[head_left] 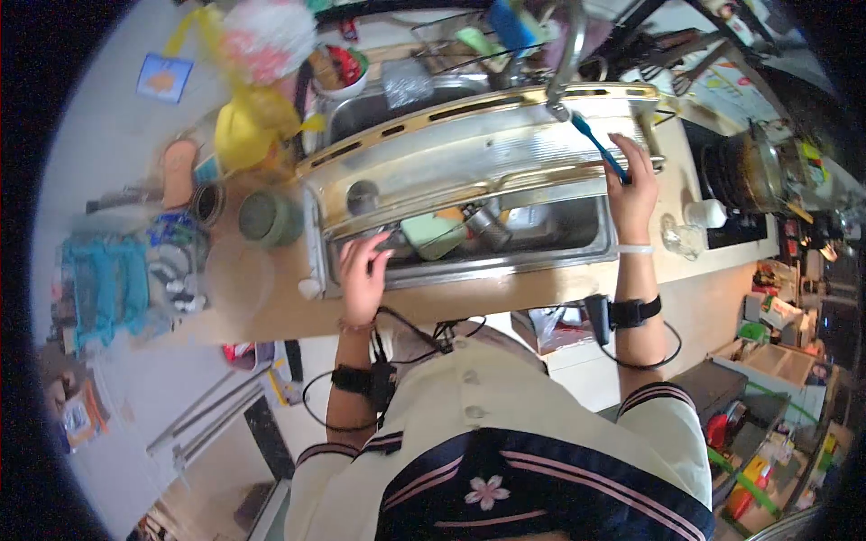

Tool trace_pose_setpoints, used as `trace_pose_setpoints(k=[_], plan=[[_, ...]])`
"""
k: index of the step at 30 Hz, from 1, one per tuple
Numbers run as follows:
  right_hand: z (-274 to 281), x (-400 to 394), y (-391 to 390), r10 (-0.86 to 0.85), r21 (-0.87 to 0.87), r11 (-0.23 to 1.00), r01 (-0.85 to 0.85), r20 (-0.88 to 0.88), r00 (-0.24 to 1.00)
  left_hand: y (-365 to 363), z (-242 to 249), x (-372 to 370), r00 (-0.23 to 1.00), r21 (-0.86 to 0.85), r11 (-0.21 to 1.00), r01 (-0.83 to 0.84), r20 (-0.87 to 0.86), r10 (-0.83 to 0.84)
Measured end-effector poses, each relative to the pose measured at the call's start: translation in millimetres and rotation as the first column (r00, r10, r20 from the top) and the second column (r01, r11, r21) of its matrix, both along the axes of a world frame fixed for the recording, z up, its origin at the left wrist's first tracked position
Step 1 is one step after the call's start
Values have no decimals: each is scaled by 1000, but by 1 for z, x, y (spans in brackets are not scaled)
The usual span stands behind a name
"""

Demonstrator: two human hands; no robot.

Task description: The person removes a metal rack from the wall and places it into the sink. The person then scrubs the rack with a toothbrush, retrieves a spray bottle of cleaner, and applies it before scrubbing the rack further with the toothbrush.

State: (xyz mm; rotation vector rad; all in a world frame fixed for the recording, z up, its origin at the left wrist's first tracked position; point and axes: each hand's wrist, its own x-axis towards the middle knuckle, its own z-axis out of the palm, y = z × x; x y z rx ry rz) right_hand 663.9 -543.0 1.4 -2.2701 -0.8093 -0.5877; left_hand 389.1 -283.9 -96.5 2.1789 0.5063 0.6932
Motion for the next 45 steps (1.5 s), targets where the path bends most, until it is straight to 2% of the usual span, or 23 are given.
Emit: trace_pose_setpoints(k=[2,4,5,6,8,11,14,17,18,20,21,24,25,28,31,32,34,36,38,40,41,42,45], plan=[[-4,-1,-29,-117,96,989,113,31,993,3,-6,-1,999,28,1000,-7,32,6],[-14,3,-58,-195,211,959,187,16,981,5,1,-1,998,-18,1000,-3,-57,2],[-23,4,-74,-282,246,925,289,-64,957,5,7,-1,994,-40,999,-4,-108,0],[-18,-3,-79,-306,270,909,318,-89,948,4,11,3,999,-5,1000,2,-53,-2],[-31,-5,-102,-302,326,858,398,-307,903,3,19,14,998,65,998,9,54,-12],[-31,-16,-123,-372,147,878,456,-391,842,-2,23,26,998,23,999,47,33,-48],[-30,-23,-138,-330,161,883,441,-455,827,-13,26,38,996,-114,989,89,32,-86],[-24,-33,-144,-314,83,909,408,-506,803,-25,23,49,992,-190,973,128,33,-124],[-22,-35,-143,-345,1,918,396,-488,802,-28,22,52,990,-201,970,139,33,-135],[-18,-39,-139,-398,-165,917,364,-446,802,-31,22,56,993,-78,990,114,5,-114],[-20,-38,-136,-429,-177,903,392,-441,788,-33,23,57,995,-16,995,99,-7,-99],[-20,-24,-114,-383,-248,920,303,-409,828,-35,28,71,998,246,968,60,13,-65],[-19,-19,-105,-375,-265,916,300,-309,874,-36,25,76,997,226,971,78,2,-80],[-7,7,-90,-524,-398,821,410,-238,818,-35,10,89,994,207,972,109,-51,-100],[-18,30,-93,-494,-509,786,350,-178,851,-29,2,92,988,247,962,120,-126,-91],[-36,26,-92,-421,-581,761,289,-104,901,-29,1,93,989,243,963,114,-120,-87],[-12,-6,-60,-385,-607,775,178,-229,894,-29,-1,99,992,235,967,94,-98,-73],[-14,12,-85,-385,-508,824,251,-177,906,-29,-6,97,995,221,973,70,-90,-51],[-10,13,-81,-442,-539,803,253,-255,860,-28,-8,95,995,226,971,77,-74,-62],[-19,-1,-67,-401,-581,792,186,-267,876,-27,-6,96,995,234,969,75,-83,-57],[-18,6,-79,-337,-581,795,175,-182,924,-27,-5,96,993,237,969,75,-103,-52],[-11,17,-86,-468,-592,745,308,-136,873,-29,-5,97,991,236,969,73,-123,-45],[-14,8,-78,-370,-601,779,181,-206,906,-27,-7,96,994,235,969,73,-98,-51]])
